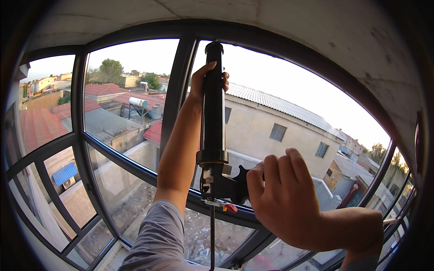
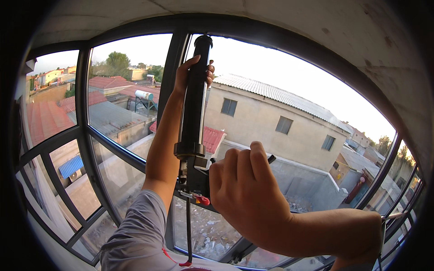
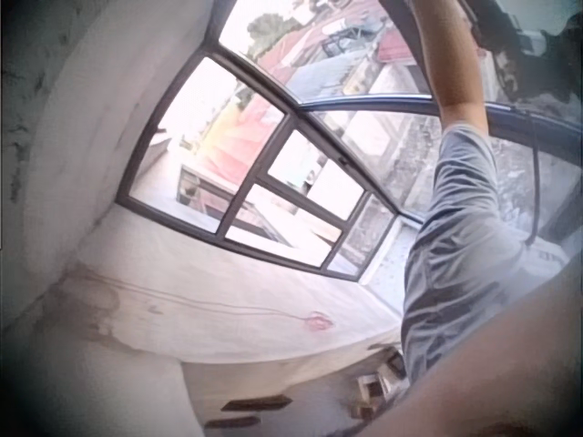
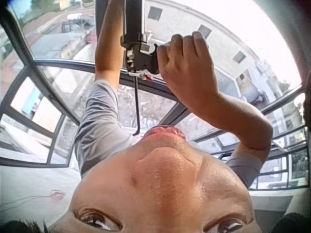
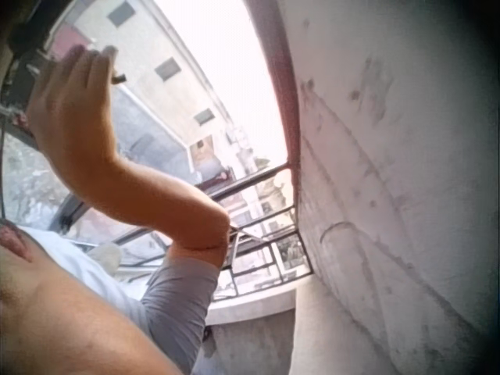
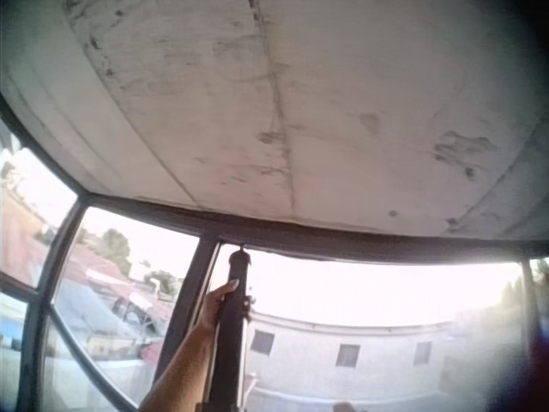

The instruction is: The person applies sealant along the upper frame of a large curved window using a caulking gun while standing on a ladder. They pause to reposition the ladder and resume applying sealant to adjacent sections of the window frame.

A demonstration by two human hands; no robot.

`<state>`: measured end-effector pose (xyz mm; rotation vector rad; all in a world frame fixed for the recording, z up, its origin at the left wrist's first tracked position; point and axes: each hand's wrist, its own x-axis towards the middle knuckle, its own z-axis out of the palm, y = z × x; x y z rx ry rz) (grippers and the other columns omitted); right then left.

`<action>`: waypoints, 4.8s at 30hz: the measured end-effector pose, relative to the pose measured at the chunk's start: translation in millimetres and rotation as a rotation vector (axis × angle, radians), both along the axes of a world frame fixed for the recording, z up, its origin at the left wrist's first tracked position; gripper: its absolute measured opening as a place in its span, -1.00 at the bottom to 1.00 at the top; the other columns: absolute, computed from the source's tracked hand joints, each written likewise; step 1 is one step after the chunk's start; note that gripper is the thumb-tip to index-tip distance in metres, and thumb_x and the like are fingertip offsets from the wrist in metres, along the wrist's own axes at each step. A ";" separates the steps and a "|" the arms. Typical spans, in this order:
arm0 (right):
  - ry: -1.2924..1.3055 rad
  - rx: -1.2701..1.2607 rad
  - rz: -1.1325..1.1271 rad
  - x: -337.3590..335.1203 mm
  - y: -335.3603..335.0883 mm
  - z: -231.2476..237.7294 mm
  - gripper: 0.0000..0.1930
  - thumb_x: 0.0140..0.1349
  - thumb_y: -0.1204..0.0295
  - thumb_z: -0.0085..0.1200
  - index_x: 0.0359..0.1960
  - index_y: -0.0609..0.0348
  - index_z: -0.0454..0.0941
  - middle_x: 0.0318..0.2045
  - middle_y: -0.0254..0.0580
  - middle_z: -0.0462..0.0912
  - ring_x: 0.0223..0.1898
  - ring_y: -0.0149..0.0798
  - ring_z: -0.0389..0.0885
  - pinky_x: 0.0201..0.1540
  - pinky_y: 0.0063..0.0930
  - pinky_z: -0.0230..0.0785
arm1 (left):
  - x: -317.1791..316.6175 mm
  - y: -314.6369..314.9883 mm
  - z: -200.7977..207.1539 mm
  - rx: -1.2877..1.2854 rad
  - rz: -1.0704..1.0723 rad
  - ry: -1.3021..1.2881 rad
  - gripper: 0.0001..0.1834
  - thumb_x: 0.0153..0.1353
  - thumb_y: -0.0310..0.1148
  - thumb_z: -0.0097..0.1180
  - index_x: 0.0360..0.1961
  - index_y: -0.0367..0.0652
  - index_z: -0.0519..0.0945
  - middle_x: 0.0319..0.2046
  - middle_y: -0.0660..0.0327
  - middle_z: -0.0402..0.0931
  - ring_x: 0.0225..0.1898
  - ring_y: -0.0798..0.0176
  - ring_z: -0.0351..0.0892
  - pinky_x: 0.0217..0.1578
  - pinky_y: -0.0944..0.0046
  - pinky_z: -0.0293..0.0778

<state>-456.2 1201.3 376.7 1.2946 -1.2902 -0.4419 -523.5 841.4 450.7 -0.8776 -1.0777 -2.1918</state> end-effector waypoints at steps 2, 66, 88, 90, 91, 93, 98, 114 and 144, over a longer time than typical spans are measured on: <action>-0.010 -0.015 0.019 2.0 5.4 -3.9 -0.89 0.01 0.55 0.24 -0.47 0.29 0.55 -0.53 -0.05 0.53 -0.39 -0.15 0.54 0.05 -0.15 0.48 | -2.9 7.3 -1.6 -0.009 -0.028 -0.003 -0.61 0.33 -0.13 0.15 -0.28 -0.34 0.54 -0.46 0.05 0.61 -0.53 0.14 0.69 -0.44 0.27 0.72; -0.238 -0.237 -0.156 -105.4 211.5 -39.5 -0.57 -0.13 0.37 0.33 -0.17 0.30 0.60 -0.28 0.02 0.62 -0.12 -0.03 0.66 0.37 0.09 0.33 | -140.0 244.5 -1.7 -0.069 -0.004 -0.115 -0.68 0.26 -0.18 0.15 -0.19 -0.23 0.43 -0.40 0.13 0.50 -0.42 0.15 0.63 -0.41 0.12 0.65; -0.107 -0.273 -0.323 -123.0 325.6 -38.5 -0.56 -0.35 0.35 0.35 -0.38 0.19 0.44 -0.45 -0.09 0.39 -0.38 -0.06 0.48 -0.01 0.07 0.46 | -208.3 379.2 -3.8 -0.010 -0.238 -0.191 -0.63 0.23 -0.16 0.18 -0.17 -0.25 0.44 -0.40 0.11 0.46 -0.38 0.09 0.62 -0.35 0.09 0.63; -0.104 -0.266 -0.334 -130.6 340.7 -37.1 -0.55 -0.38 0.35 0.35 -0.39 0.18 0.43 -0.46 -0.09 0.38 -0.38 -0.04 0.47 -0.02 0.07 0.46 | -217.3 392.2 -4.5 -0.005 -0.247 -0.181 -0.62 0.24 -0.18 0.18 -0.12 -0.25 0.42 -0.37 0.11 0.45 -0.35 0.08 0.62 -0.33 0.07 0.63; -0.105 -0.264 -0.345 -134.4 347.8 -37.2 -0.54 -0.39 0.36 0.36 -0.39 0.18 0.42 -0.46 -0.09 0.37 -0.38 -0.03 0.47 -0.03 0.07 0.46 | -221.9 398.6 -5.0 0.002 -0.251 -0.180 -0.61 0.24 -0.18 0.18 -0.10 -0.25 0.40 -0.36 0.10 0.45 -0.34 0.07 0.62 -0.33 0.06 0.63; -0.104 -0.272 -0.343 -142.0 361.0 -39.2 -0.54 -0.39 0.37 0.36 -0.40 0.18 0.40 -0.47 -0.09 0.35 -0.40 0.00 0.46 -0.06 0.06 0.44 | -230.8 410.8 -5.1 0.001 -0.256 -0.180 -0.59 0.24 -0.18 0.19 -0.07 -0.24 0.39 -0.33 0.10 0.44 -0.32 0.06 0.62 -0.31 0.05 0.64; -0.081 -0.267 -0.344 -160.4 392.0 -42.7 -0.55 -0.37 0.38 0.36 -0.43 0.17 0.36 -0.48 -0.09 0.32 -0.41 0.00 0.44 -0.11 0.03 0.42 | -249.9 439.3 -6.0 -0.021 -0.250 -0.166 -0.55 0.24 -0.17 0.19 -0.03 -0.25 0.37 -0.30 0.08 0.43 -0.29 0.05 0.65 -0.31 0.02 0.64; -0.215 -0.300 -0.458 -194.3 452.0 -35.7 -0.44 -0.31 0.40 0.32 -0.14 0.30 0.52 -0.21 0.10 0.57 -0.03 0.16 0.63 0.32 0.23 0.36 | -286.4 511.6 -6.7 0.014 -0.235 -0.169 -0.63 0.25 -0.20 0.16 -0.11 -0.24 0.38 -0.37 0.08 0.42 -0.37 0.05 0.65 -0.38 0.04 0.62; -0.071 -0.288 -0.491 -289.7 628.2 -32.5 -0.45 -0.48 0.40 0.32 -0.30 0.20 0.43 -0.35 -0.03 0.42 -0.22 0.14 0.52 0.09 0.15 0.40 | -399.4 695.6 0.3 0.007 -0.206 -0.244 -0.29 0.16 -0.22 0.23 0.27 -0.26 0.24 -0.16 0.03 0.42 -0.19 0.14 0.49 -0.11 0.09 0.52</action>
